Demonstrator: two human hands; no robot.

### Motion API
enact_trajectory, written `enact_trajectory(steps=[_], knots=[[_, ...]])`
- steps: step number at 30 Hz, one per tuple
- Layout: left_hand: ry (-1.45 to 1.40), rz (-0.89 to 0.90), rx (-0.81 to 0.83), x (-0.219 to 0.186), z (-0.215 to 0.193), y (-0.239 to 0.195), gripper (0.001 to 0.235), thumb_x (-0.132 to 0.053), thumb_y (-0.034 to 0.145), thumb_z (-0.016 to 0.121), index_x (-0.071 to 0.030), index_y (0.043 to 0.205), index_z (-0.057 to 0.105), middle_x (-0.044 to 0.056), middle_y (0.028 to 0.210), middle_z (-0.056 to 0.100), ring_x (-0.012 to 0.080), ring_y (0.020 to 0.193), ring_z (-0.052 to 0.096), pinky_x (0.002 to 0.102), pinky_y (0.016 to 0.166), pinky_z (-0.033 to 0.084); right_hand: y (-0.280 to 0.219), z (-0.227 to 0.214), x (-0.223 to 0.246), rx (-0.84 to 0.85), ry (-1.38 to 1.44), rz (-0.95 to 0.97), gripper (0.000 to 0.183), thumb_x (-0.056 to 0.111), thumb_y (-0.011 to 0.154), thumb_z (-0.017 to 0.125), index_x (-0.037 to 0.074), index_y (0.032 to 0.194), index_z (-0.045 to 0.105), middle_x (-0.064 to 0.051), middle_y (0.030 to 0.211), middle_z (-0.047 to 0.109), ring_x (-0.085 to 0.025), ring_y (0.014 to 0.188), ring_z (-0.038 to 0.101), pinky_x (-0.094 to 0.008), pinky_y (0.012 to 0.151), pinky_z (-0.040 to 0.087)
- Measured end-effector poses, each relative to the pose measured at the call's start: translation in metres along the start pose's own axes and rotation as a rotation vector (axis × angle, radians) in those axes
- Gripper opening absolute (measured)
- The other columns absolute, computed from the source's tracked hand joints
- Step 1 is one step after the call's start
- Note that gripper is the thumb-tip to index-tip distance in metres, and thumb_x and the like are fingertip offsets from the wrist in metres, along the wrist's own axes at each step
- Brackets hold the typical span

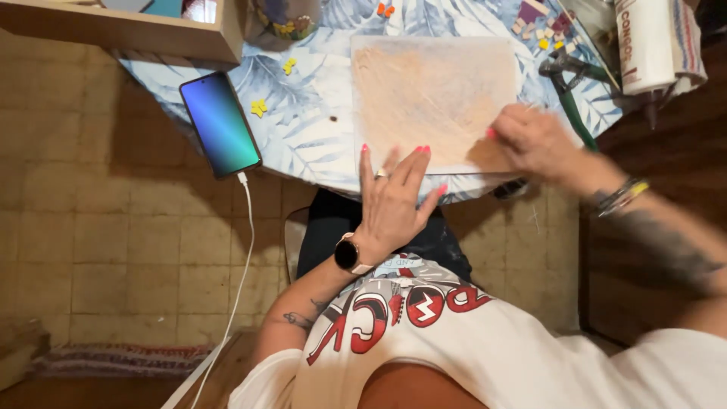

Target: Decorating a cylindrical container by gluing small colorful mosaic pieces onto its surface.

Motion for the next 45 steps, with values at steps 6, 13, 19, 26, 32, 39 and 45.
enact_trajectory(steps=[6,13,19,26,32,39,45], knots=[[-0.527,-0.116,-0.118,-0.001,-0.020,0.013,0.035,-0.007,0.080,0.051,-0.010,0.115,0.052,0.010,0.101,0.061,0.0260,0.090,0.061,0.036,0.081,0.047,0.025,0.003,0.069,-0.226,0.744,0.327,0.024,0.018,0.092,0.038,0.006,0.077,0.051,-0.004,0.068,0.045,-0.016,0.061,0.045,-0.028,0.062,0.041],[-0.586,-0.159,-0.129,0.007,-0.009,0.009,0.029,-0.008,0.081,0.053,-0.015,0.108,0.058,0.005,0.095,0.064,0.0211,0.087,0.063,0.028,0.073,0.050,0.034,-0.004,0.080,-0.279,0.854,0.364,0.026,0.018,0.091,0.043,0.005,0.070,0.052,-0.004,0.063,0.047,-0.013,0.060,0.045,-0.027,0.058,0.041],[-0.537,-0.163,-0.184,0.007,-0.016,0.010,0.023,-0.009,0.076,0.060,-0.014,0.099,0.062,0.005,0.083,0.065,0.0213,0.073,0.064,0.027,0.062,0.051,0.031,-0.007,0.079,-0.311,0.802,0.345,0.027,0.016,0.092,0.044,0.004,0.069,0.052,-0.007,0.059,0.043,-0.013,0.057,0.044,-0.027,0.057,0.040],[-0.514,-0.162,-0.207,0.007,-0.016,0.009,0.023,-0.010,0.075,0.062,-0.016,0.097,0.063,0.003,0.082,0.065,0.0194,0.070,0.064,0.026,0.060,0.051,0.033,-0.012,0.085,-0.305,0.748,0.329,0.027,0.017,0.091,0.045,0.004,0.070,0.054,-0.007,0.058,0.043,-0.017,0.053,0.045,-0.028,0.054,0.039],[-0.168,-0.023,-0.113,-0.001,-0.022,0.007,0.029,-0.023,0.075,0.062,-0.016,0.104,0.058,0.004,0.099,0.060,0.0244,0.092,0.058,0.039,0.083,0.040,0.007,0.015,0.051,-0.211,0.382,0.196,0.015,0.015,0.084,0.052,0.004,0.074,0.052,-0.009,0.064,0.043,-0.028,0.060,0.049,-0.033,0.054,0.041],[0.132,0.078,0.107,0.011,-0.007,-0.009,0.049,-0.046,0.077,0.052,-0.013,0.112,0.055,0.011,0.119,0.051,0.0387,0.113,0.042,0.052,0.099,0.020,0.037,0.009,0.064,-0.053,-0.079,-0.009,0.008,0.012,0.074,0.055,0.008,0.070,0.050,-0.008,0.063,0.044,-0.027,0.062,0.052,-0.033,0.054,0.043],[0.357,0.104,0.260,0.015,0.004,-0.013,0.058,-0.054,0.076,0.051,-0.020,0.122,0.045,0.006,0.130,0.039,0.0340,0.123,0.029,0.048,0.097,0.025,0.178,0.042,0.069,0.040,-0.045,0.049,0.025,0.008,0.089,0.038,0.008,0.063,0.038,-0.004,0.063,0.037,-0.015,0.054,0.029,-0.027,0.050,0.030]])
Point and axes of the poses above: each hand's wrist, its own y-axis towards the middle knuckle, its own z-axis out of the palm, x = y × z, the point moved 8 cm from there along y, towards the middle knuckle
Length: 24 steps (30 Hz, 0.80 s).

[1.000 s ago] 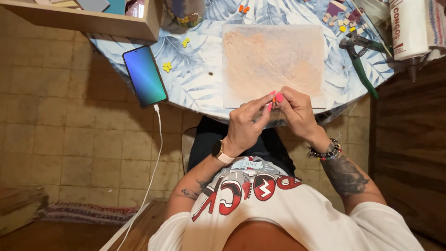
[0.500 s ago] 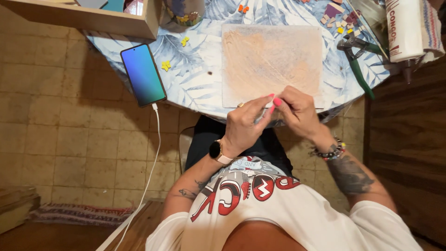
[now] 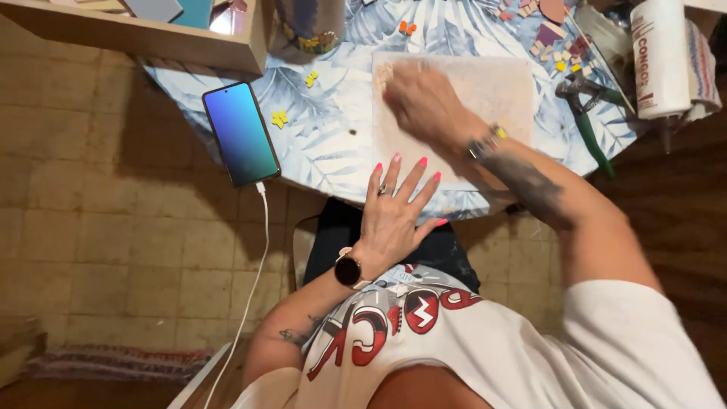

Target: Decorating a cylindrical container by gluing small colorful mosaic pieces onto its surface.

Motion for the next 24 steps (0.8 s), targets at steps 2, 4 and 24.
enact_trajectory(steps=[2,4,24], knots=[[0.002,-0.005,0.001,0.001,0.001,0.002,0.058,-0.054,0.076,0.051,-0.020,0.122,0.045,0.006,0.130,0.038,0.0344,0.122,0.029,0.048,0.097,0.025,0.010,0.004,-0.012,-0.072,-0.073,-0.079,0.025,0.011,0.089,0.041,0.007,0.065,0.041,-0.005,0.064,0.039,-0.019,0.054,0.034,-0.030,0.048,0.032],[0.001,-0.006,0.003,0.002,0.002,0.002,0.058,-0.054,0.076,0.051,-0.020,0.122,0.045,0.006,0.130,0.038,0.0347,0.122,0.029,0.049,0.097,0.025,-0.003,-0.010,-0.001,-0.145,-0.146,-0.153,0.025,0.015,0.090,0.044,0.005,0.067,0.045,-0.007,0.065,0.041,-0.023,0.054,0.040,-0.034,0.046,0.034],[0.070,0.026,0.042,0.001,0.002,0.002,0.066,-0.062,0.073,0.049,-0.020,0.123,0.044,0.006,0.132,0.035,0.0361,0.122,0.029,0.050,0.096,0.026,0.024,0.010,0.016,0.033,-0.418,-0.515,0.030,0.020,0.089,0.038,0.007,0.064,0.048,-0.004,0.059,0.042,-0.017,0.044,0.035,-0.028,0.047,0.034]])
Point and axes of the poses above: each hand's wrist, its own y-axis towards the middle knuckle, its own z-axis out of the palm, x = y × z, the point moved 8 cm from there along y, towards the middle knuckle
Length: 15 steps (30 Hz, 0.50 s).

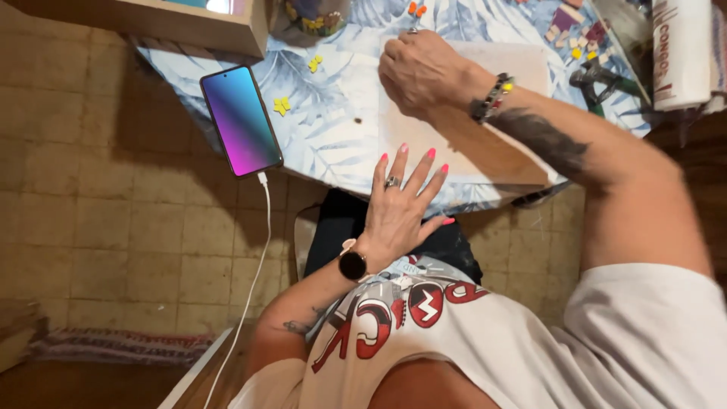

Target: Decorating a cylindrical container by gluing small colorful mosaic pieces onto its surface.

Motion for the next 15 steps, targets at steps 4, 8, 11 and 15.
enact_trajectory(steps=[4,8,11,15], knots=[[0.010,-0.003,-0.001,0.000,0.002,0.001,0.069,-0.064,0.071,0.050,-0.020,0.124,0.042,0.006,0.132,0.035,0.0359,0.122,0.029,0.050,0.097,0.025,-0.072,-0.016,0.028,0.195,0.277,-0.019,0.030,0.017,0.092,0.032,0.010,0.068,0.048,-0.001,0.060,0.042,-0.014,0.050,0.031,-0.028,0.051,0.033],[-0.233,-0.026,-0.142,0.002,-0.009,0.001,0.055,-0.048,0.073,0.054,-0.013,0.115,0.050,0.012,0.121,0.046,0.0417,0.114,0.038,0.054,0.096,0.021,-0.183,-0.024,0.034,0.073,0.413,0.046,0.015,0.020,0.076,0.039,0.010,0.067,0.046,-0.005,0.064,0.041,-0.027,0.057,0.046,-0.036,0.051,0.040],[-0.353,-0.065,-0.236,-0.001,-0.013,0.011,0.046,-0.039,0.076,0.054,-0.010,0.111,0.053,0.011,0.110,0.054,0.0381,0.105,0.048,0.052,0.097,0.023,-0.204,-0.034,0.020,0.129,0.442,0.220,0.016,0.019,0.079,0.039,0.006,0.073,0.046,-0.009,0.069,0.042,-0.030,0.065,0.049,-0.037,0.058,0.042],[-0.657,-0.107,-0.449,-0.007,-0.032,0.024,0.041,-0.018,0.078,0.057,-0.012,0.119,0.048,0.005,0.102,0.061,0.0219,0.097,0.060,0.038,0.091,0.041,-0.207,0.001,0.023,-0.151,0.821,0.546,0.027,0.030,0.089,0.034,0.008,0.079,0.046,-0.005,0.074,0.042,-0.027,0.071,0.049,-0.034,0.061,0.041]])
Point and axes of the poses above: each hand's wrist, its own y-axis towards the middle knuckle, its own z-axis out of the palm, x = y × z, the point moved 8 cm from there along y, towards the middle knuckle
